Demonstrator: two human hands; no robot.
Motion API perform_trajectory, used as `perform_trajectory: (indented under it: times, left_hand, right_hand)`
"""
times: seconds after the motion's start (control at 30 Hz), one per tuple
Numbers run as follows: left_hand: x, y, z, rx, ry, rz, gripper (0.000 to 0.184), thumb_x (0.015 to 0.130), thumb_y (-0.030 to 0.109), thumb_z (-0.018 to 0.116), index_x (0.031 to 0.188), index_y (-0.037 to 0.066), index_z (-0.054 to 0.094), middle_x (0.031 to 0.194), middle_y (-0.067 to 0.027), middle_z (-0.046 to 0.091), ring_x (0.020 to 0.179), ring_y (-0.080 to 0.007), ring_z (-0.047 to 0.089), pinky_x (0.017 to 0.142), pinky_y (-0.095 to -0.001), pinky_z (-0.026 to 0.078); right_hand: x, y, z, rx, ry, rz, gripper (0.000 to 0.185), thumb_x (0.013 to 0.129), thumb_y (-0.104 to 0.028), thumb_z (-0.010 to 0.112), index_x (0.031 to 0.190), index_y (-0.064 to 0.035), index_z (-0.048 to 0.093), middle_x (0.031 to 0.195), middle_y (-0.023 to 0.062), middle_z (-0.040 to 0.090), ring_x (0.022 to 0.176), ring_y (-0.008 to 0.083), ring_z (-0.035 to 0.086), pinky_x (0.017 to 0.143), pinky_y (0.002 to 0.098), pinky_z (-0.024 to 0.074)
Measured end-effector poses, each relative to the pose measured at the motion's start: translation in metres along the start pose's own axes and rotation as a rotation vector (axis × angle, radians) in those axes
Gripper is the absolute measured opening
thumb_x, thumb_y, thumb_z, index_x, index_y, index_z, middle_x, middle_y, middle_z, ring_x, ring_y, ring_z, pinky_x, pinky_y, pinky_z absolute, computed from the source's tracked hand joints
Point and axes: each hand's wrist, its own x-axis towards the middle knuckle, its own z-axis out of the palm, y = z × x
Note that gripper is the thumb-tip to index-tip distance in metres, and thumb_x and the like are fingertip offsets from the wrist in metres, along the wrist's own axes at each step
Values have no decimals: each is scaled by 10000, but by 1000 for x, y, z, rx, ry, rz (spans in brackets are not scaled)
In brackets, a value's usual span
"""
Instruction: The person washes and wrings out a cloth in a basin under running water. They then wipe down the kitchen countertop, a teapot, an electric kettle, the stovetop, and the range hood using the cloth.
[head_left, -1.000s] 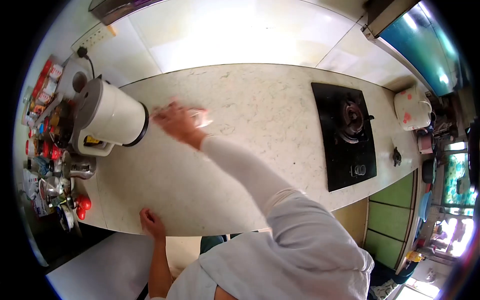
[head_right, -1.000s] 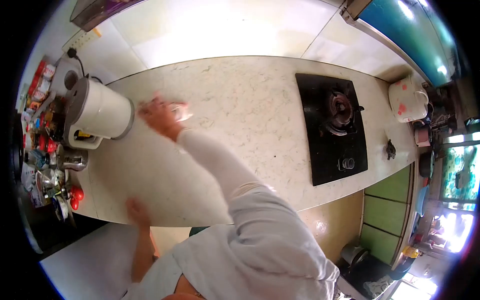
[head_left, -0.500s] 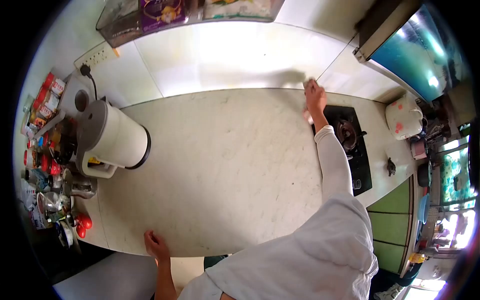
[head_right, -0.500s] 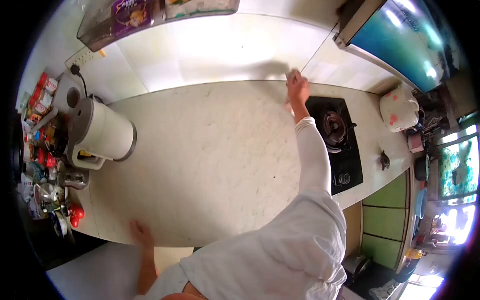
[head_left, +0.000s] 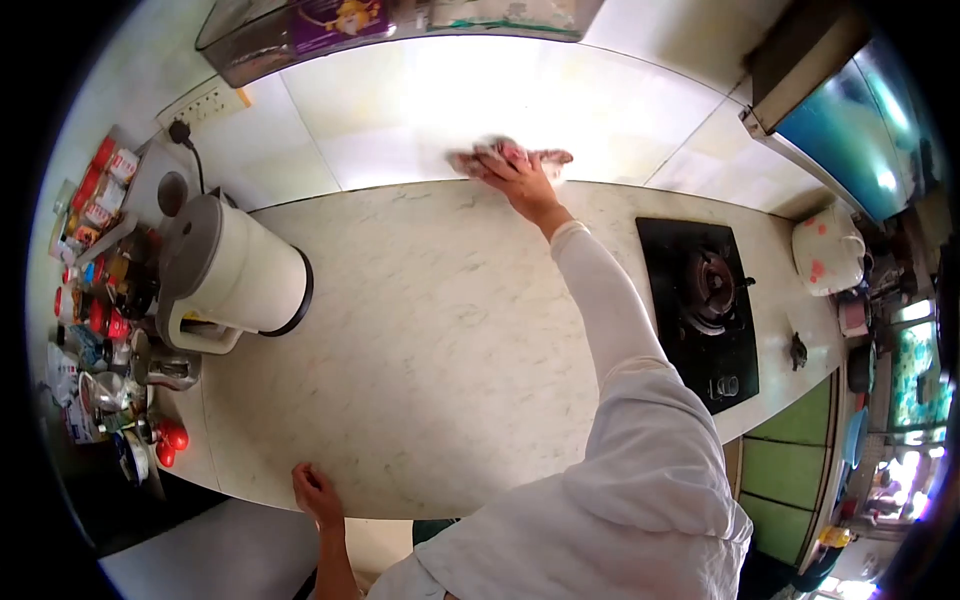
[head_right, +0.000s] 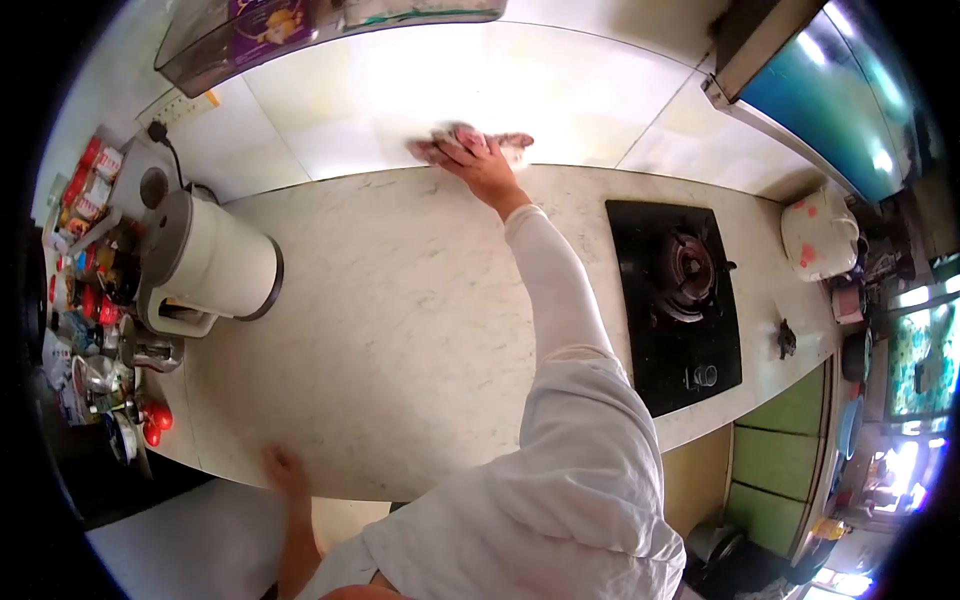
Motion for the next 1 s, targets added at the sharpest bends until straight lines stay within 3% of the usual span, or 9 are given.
perform_trajectory:
  times: [0.07, 0.17, 0.23, 0.33, 0.4, 0.53, 0.67, 0.8, 1.0]
  left_hand:
    - [-6, -14, 6, -27, -67, -65, 76, 825, 63, 486, 897, 43, 504, 744, -85, 520, 611, -199, 502, 553, -312, 417]
    - [-7, -23, 11, -29, -67, -50, 92, 824, 55, 475, 909, 43, 507, 732, -78, 512, 593, -184, 484, 543, -300, 408]
    - [-2, -6, 5, -37, -41, -24, 104, 817, 43, 475, 915, 42, 508, 725, -75, 508, 584, -179, 474, 540, -298, 406]
    - [0, 13, 2, -37, -2, -42, 139, 796, 12, 477, 927, 40, 510, 708, -68, 498, 573, -169, 460, 538, -296, 406]
    - [-1, 2, 2, -36, 20, -39, 138, 790, 9, 484, 921, 41, 513, 720, -73, 505, 576, -173, 467, 541, -294, 409]
    - [2, 2, 1, -9, -36, -80, 129, 796, 17, 485, 921, 32, 511, 746, -83, 515, 596, -184, 483, 550, -299, 413]
    - [1, 0, -1, 3, -24, -12, 107, 806, 29, 486, 911, 21, 506, 775, -97, 528, 622, -208, 507, 561, -307, 422]
    - [1, -2, 1, -31, -65, 0, 94, 801, 27, 495, 895, 21, 503, 783, -108, 541, 643, -235, 526, 564, -317, 427]
    - [6, 9, -5, -8, -8, 13, 98, 789, 23, 515, 884, 34, 499, 769, -107, 545, 669, -264, 536, 571, -341, 432]
  right_hand:
    - [-5, -14, -5, 168, -325, 278, 334, 722, -58, 527, 1014, -206, 593, 1224, -55, 434, 1138, 215, 383, 894, 416, 346]
    - [22, -45, 16, 556, 244, 181, 207, 737, -80, 521, 901, -164, 614, 1067, 9, 533, 1057, 207, 450, 904, 369, 343]
    - [29, -73, -6, 424, -313, 76, 234, 755, -178, 538, 982, -151, 586, 1145, 11, 490, 1077, 219, 440, 932, 428, 321]
    - [-5, -38, 26, -174, -350, 28, 249, 804, -226, 517, 1041, -178, 578, 1123, 3, 524, 1017, 253, 485, 910, 441, 347]
    - [-61, 28, 7, 104, -185, 221, 272, 832, -206, 479, 1085, -133, 548, 1082, 35, 554, 996, 232, 512, 820, 350, 429]
    - [-146, 89, -49, -232, -325, 1150, 249, 786, -195, 477, 979, -98, 602, 1042, 138, 559, 904, 274, 550, 757, 382, 446]
    - [-70, 15, 5, -503, -467, 1150, 342, 827, -271, 443, 1075, -59, 547, 1207, 140, 453, 1088, 321, 441, 862, 477, 364]
    - [55, -124, 36, 110, -420, 938, 415, 858, -204, 397, 1246, -61, 354, 1319, 185, 263, 1181, 415, 256, 953, 604, 156]
    - [100, -236, 35, 378, -200, 255, 342, 776, -184, 500, 1118, -192, 512, 1244, 71, 399, 1118, 359, 358, 919, 656, 180]
